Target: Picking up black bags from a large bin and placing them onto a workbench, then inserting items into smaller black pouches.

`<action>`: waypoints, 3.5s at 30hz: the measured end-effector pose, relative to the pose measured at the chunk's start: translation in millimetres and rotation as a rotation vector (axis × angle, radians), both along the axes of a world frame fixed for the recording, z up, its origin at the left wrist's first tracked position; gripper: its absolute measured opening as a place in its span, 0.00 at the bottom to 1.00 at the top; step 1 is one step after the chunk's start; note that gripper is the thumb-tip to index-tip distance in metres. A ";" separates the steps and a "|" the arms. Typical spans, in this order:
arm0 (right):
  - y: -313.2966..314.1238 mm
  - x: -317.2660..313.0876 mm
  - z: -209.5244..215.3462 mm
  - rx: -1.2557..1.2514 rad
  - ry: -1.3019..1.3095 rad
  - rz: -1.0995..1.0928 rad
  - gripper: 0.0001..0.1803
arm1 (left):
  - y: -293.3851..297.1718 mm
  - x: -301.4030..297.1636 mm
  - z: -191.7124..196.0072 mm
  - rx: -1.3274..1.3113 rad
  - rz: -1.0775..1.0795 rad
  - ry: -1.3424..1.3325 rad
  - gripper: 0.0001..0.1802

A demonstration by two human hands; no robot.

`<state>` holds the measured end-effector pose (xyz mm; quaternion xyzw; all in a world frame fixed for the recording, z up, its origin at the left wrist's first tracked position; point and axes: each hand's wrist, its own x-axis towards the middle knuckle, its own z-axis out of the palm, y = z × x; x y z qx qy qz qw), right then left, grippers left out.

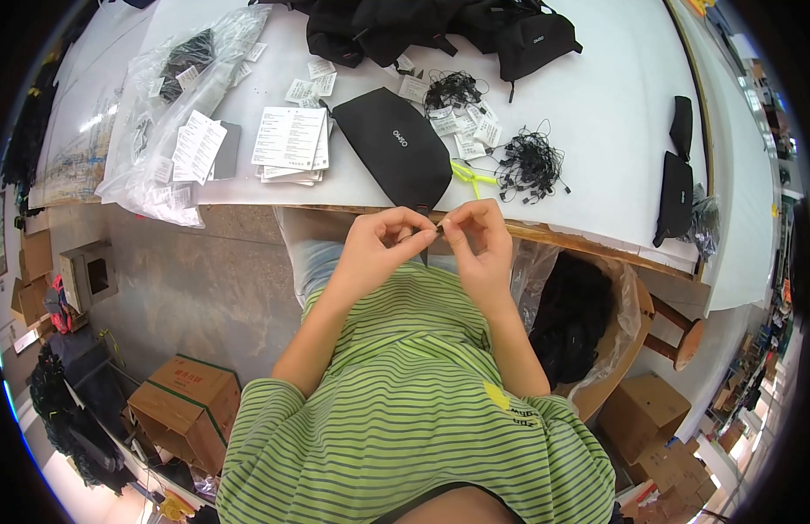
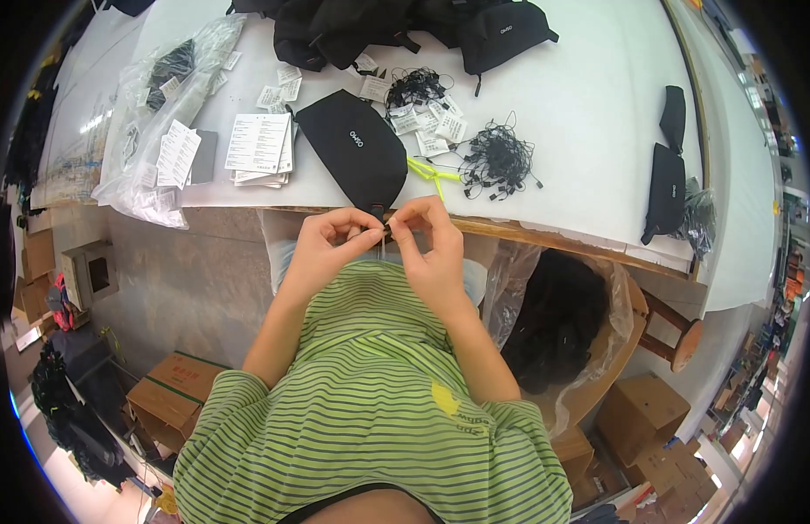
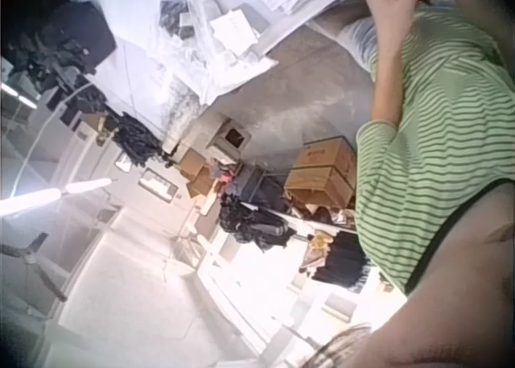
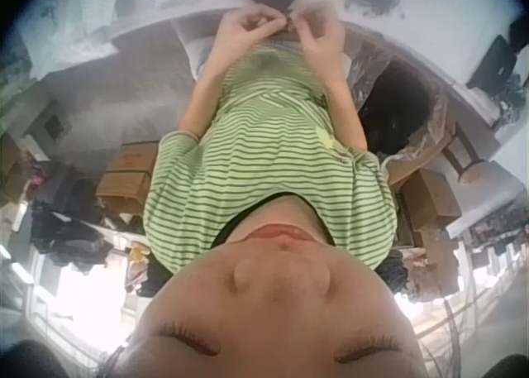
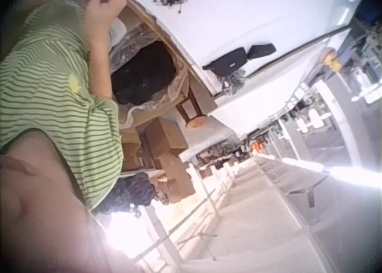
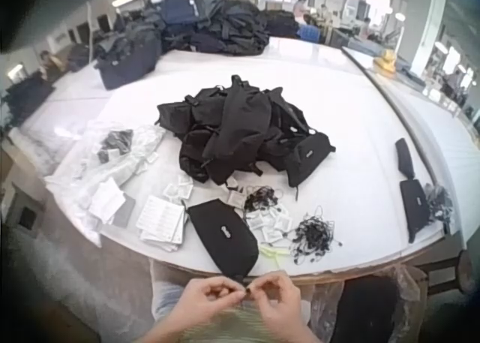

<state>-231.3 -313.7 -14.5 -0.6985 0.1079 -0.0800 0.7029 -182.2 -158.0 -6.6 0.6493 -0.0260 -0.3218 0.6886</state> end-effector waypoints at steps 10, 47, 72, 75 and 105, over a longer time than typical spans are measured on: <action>9.3 -3.1 -4.9 -0.103 -0.102 -0.020 0.06 | 1.3 0.7 -2.4 0.017 0.003 -0.003 0.05; -57.5 57.5 63.1 -0.529 0.030 0.340 0.11 | -6.5 68.6 19.3 0.581 -0.181 -1.564 0.18; -104.0 110.9 50.2 -0.334 0.259 0.550 0.11 | -40.0 105.0 37.5 0.417 -0.438 -1.016 0.13; -108.9 104.8 34.1 -0.227 0.257 0.505 0.11 | -41.1 114.4 45.9 0.346 -0.537 -0.890 0.12; -79.2 90.8 28.7 0.125 0.564 0.551 0.09 | 319.9 320.1 -18.5 1.072 -0.221 0.069 0.52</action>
